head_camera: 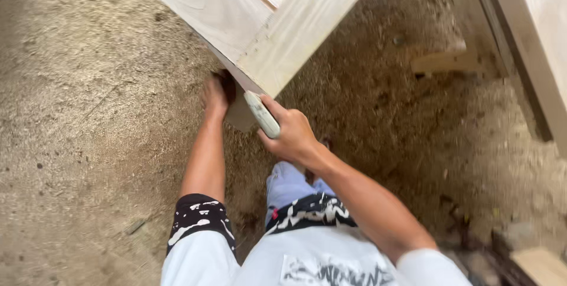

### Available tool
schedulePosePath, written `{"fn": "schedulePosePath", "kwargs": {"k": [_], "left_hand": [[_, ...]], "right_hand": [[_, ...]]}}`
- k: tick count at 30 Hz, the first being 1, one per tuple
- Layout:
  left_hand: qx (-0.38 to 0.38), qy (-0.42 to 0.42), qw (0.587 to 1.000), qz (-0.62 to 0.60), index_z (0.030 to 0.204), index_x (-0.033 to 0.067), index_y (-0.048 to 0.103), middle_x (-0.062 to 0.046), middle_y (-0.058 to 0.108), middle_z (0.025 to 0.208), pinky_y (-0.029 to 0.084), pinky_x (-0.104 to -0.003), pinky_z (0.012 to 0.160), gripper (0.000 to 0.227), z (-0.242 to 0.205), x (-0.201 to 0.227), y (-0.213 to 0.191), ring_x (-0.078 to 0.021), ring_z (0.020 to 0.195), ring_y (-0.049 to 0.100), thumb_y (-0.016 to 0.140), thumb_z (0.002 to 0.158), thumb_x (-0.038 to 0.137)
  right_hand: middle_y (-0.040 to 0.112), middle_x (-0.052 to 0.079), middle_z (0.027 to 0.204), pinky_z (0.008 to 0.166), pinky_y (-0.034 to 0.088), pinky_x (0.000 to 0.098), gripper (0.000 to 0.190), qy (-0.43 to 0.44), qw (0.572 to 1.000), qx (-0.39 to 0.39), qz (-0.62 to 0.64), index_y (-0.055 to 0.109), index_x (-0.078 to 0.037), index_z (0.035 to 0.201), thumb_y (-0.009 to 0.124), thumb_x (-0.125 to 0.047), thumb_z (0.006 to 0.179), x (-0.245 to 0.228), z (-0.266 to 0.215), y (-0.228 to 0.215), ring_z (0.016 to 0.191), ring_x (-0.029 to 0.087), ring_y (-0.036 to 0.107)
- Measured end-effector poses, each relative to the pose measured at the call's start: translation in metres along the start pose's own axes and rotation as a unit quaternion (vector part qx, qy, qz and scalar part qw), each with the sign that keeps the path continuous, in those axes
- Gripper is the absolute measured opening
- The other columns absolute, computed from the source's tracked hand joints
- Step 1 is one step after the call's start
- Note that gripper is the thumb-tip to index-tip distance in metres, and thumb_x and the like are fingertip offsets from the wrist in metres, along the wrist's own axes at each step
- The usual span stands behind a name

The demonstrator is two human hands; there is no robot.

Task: The person uses a hand saw to cut a small rectangular piece of wood from the edge of a larger wooden board. They hold the board steady with one hand while sawing with the other, eventually detaching the piece.

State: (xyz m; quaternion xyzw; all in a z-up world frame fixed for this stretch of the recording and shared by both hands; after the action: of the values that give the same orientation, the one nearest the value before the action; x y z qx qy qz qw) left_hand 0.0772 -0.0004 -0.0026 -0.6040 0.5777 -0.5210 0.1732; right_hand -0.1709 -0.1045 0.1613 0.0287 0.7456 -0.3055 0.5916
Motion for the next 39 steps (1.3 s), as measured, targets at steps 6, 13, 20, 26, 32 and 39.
{"fn": "schedulePosePath", "kwargs": {"k": [6,13,20,26,32,39], "left_hand": [[0.000,0.026,1.000,-0.014,0.111,0.0015,0.071,-0.030,0.067,0.115,0.041,-0.071,0.089,0.053,0.006,0.019,-0.001,-0.0532,0.101,0.062,0.033,0.107,0.039],[0.016,-0.003,1.000,0.006,0.103,-0.0007,0.073,-0.030,0.066,0.111,0.039,-0.069,0.091,0.057,0.012,-0.004,0.020,-0.0510,0.101,0.060,0.034,0.109,0.040],[0.055,0.066,0.996,-0.010,0.100,-0.0002,0.073,-0.028,0.066,0.104,0.043,-0.066,0.089,0.058,0.028,-0.011,0.026,-0.0477,0.096,0.062,0.033,0.111,0.040],[-0.013,-0.011,1.000,-0.007,0.097,0.0003,0.073,-0.026,0.067,0.098,0.046,-0.063,0.087,0.059,0.013,-0.001,0.020,-0.0448,0.091,0.064,0.032,0.112,0.040],[0.067,0.091,0.994,0.006,0.094,0.0007,0.073,-0.024,0.067,0.092,0.049,-0.060,0.084,0.061,0.032,-0.018,0.048,-0.0419,0.086,0.066,0.031,0.113,0.039],[-0.015,0.021,0.999,0.019,0.091,0.0012,0.074,-0.021,0.068,0.085,0.053,-0.057,0.082,0.063,0.022,-0.010,0.023,-0.0386,0.080,0.067,0.029,0.114,0.039]], "right_hand": [[0.082,0.010,0.095,0.066,0.061,0.0319,0.076,0.046,0.997,-0.025,0.048,0.050,-0.005,0.147,0.068,-0.002,0.074,-0.038,-0.173,-0.105,0.067,0.017,0.080],[0.081,0.008,0.084,0.066,0.065,0.0330,0.069,0.068,0.989,-0.087,0.095,0.052,-0.011,0.147,0.066,-0.014,0.080,0.016,-0.067,-0.054,0.065,0.022,0.078],[0.075,0.017,0.116,0.087,0.054,0.0409,0.068,0.013,1.000,-0.015,-0.015,0.055,-0.014,0.149,0.073,-0.020,0.084,-0.017,-0.014,-0.032,0.092,0.031,0.066],[0.077,0.014,0.119,0.077,0.062,0.0365,0.080,0.097,0.993,-0.062,-0.010,0.050,-0.013,0.149,0.066,-0.008,0.071,-0.053,-0.191,-0.128,0.084,0.021,0.078],[0.075,0.024,0.109,0.081,0.056,0.0442,0.067,-0.149,0.984,0.058,-0.078,0.056,-0.004,0.142,0.077,-0.014,0.078,-0.042,-0.003,-0.038,0.087,0.037,0.071],[0.077,0.015,0.095,0.076,0.057,0.0415,0.076,0.114,0.991,-0.064,-0.038,0.051,-0.018,0.149,0.074,-0.015,0.077,-0.023,-0.082,-0.059,0.082,0.025,0.069]]}}
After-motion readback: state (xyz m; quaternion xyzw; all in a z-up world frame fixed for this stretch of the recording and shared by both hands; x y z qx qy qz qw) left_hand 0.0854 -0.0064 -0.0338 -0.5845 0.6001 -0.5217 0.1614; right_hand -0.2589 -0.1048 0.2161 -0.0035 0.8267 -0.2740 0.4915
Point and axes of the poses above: each hand's wrist, its own z-axis towards the middle knuckle, its own y-axis out of the palm, x = y × z, the point moved 7 cm from there along z, towards the middle knuckle
